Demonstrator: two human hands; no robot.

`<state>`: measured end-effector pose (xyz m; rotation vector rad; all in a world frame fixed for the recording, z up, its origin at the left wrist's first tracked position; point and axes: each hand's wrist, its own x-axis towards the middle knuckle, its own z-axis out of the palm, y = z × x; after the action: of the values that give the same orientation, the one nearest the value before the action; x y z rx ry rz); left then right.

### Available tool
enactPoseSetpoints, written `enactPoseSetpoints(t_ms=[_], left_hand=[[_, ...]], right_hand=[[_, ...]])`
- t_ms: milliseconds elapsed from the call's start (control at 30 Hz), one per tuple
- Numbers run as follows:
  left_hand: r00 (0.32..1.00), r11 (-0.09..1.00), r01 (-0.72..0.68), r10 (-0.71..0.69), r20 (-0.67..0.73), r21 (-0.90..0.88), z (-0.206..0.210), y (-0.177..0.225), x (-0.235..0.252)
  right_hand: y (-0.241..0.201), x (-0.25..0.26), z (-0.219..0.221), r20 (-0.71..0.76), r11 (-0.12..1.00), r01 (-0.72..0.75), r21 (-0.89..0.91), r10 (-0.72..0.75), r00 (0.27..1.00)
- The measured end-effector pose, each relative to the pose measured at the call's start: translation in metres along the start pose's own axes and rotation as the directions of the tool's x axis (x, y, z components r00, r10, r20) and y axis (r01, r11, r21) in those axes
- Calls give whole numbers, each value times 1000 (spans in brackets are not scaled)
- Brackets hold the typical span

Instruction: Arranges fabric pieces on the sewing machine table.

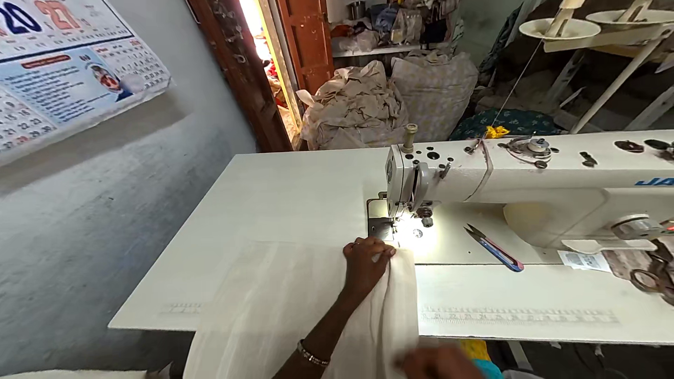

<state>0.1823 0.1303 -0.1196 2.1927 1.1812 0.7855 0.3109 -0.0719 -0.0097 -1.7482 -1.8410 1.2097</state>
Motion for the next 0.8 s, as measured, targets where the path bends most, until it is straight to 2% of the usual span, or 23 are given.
enactPoseSetpoints(t_ms=[33, 67, 100, 133, 200, 267, 333, 400, 500, 600, 700, 767, 800], left_hand=[[1000, 1000, 1, -1, -16, -10, 4, 4, 1], [999, 1000, 14, -15, -32, -18, 7, 6, 4], [998, 999, 34, -35, -53, -16, 10, 7, 9], [995, 999, 52, -51, -81, 4, 12, 8, 14], [994, 996, 37, -28, -108, 78, 10, 8, 18], [994, 978, -87, 99, -55, 187, 7, 9, 12], [973, 931, -229, 216, 78, 283, 9, 5, -1], [948, 915, -296, 245, 205, 274, 9, -3, -8], [932, 918, -308, 238, 272, 250, 3, -9, 0], [936, 909, -325, 268, 230, 262, 4, -14, 11], [940, 901, -317, 256, 226, 295, 5, -14, 13], [941, 903, -305, 237, 242, 301, 4, -14, 12], [941, 904, -303, 233, 245, 303, 4, -14, 13]], right_hand=[[31, 33, 14, -307, 997, 51, -65, -68, 949], [55, 69, 24, -530, 980, 68, -185, -158, 833], [71, 99, 30, -632, 955, 59, -289, -237, 738], [79, 119, 35, -662, 934, 41, -355, -281, 695], [81, 136, 47, -650, 897, -28, -442, -298, 699], [79, 138, 51, -618, 880, -100, -464, -241, 748], [82, 139, 43, -582, 889, -113, -444, -190, 790], [87, 147, 34, -586, 892, -90, -443, -212, 783], [86, 161, 23, -610, 897, -57, -438, -251, 752], [89, 171, 15, -614, 893, -5, -449, -305, 728], [112, 165, 1, -556, 902, 113, -417, -351, 753], [133, 143, -13, -604, 912, 78, -402, -329, 726], [141, 125, -22, -675, 920, 2, -391, -289, 679]])
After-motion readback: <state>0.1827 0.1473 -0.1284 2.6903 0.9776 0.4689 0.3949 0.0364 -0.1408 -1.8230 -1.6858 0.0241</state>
